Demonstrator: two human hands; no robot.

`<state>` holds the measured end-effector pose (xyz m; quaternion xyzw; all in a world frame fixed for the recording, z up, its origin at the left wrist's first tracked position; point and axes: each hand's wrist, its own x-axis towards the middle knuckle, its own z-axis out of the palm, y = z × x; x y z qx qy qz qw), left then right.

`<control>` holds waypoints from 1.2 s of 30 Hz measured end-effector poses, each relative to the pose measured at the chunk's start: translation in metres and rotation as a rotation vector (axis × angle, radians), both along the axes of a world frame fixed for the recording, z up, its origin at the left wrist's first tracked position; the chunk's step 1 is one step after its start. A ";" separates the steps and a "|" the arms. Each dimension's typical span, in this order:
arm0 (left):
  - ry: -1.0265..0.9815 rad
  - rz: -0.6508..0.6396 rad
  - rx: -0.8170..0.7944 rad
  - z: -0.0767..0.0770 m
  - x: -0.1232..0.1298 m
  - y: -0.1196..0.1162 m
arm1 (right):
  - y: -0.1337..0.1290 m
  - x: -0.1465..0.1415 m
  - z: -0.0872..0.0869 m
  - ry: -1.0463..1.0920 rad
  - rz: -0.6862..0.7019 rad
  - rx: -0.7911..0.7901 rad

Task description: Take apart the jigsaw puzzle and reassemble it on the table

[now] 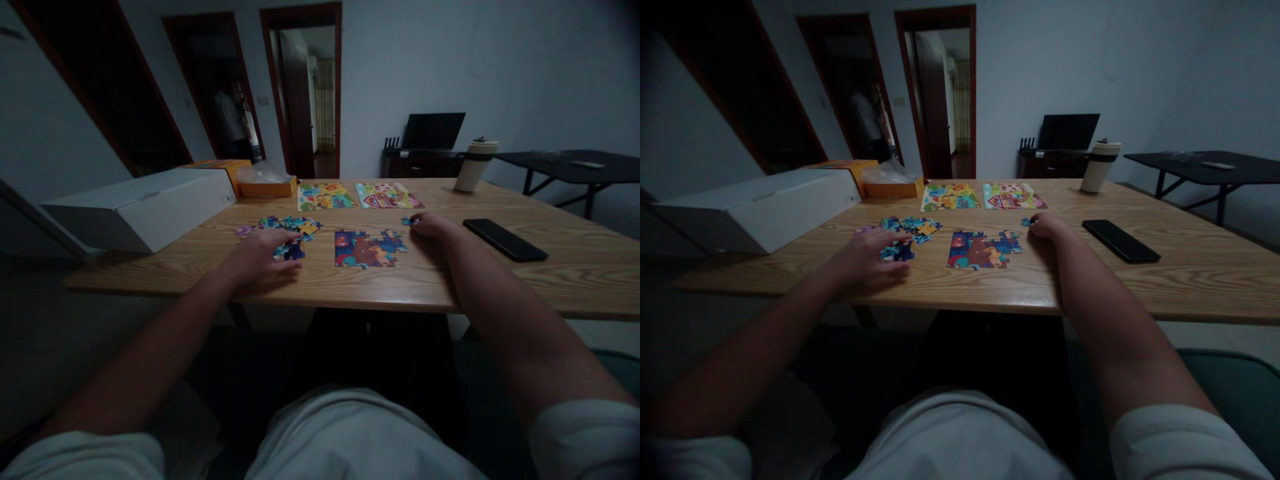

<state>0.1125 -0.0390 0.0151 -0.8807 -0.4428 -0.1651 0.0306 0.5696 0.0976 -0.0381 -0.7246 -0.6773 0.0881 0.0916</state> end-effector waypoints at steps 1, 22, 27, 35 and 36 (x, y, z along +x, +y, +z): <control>0.006 -0.059 -0.007 -0.002 0.009 -0.004 | 0.001 0.000 -0.001 0.012 0.005 0.007; 0.148 -0.332 -0.120 -0.014 0.069 -0.007 | -0.010 -0.010 0.010 -0.023 -0.036 0.021; 0.120 -0.387 -0.162 -0.015 0.075 -0.012 | -0.002 -0.006 0.004 -0.025 -0.037 -0.005; 0.118 -0.403 -0.158 -0.014 0.084 -0.011 | 0.007 -0.001 -0.003 -0.024 -0.037 0.005; 0.127 -0.399 -0.147 -0.013 0.085 -0.013 | 0.007 -0.001 -0.003 -0.027 -0.040 0.003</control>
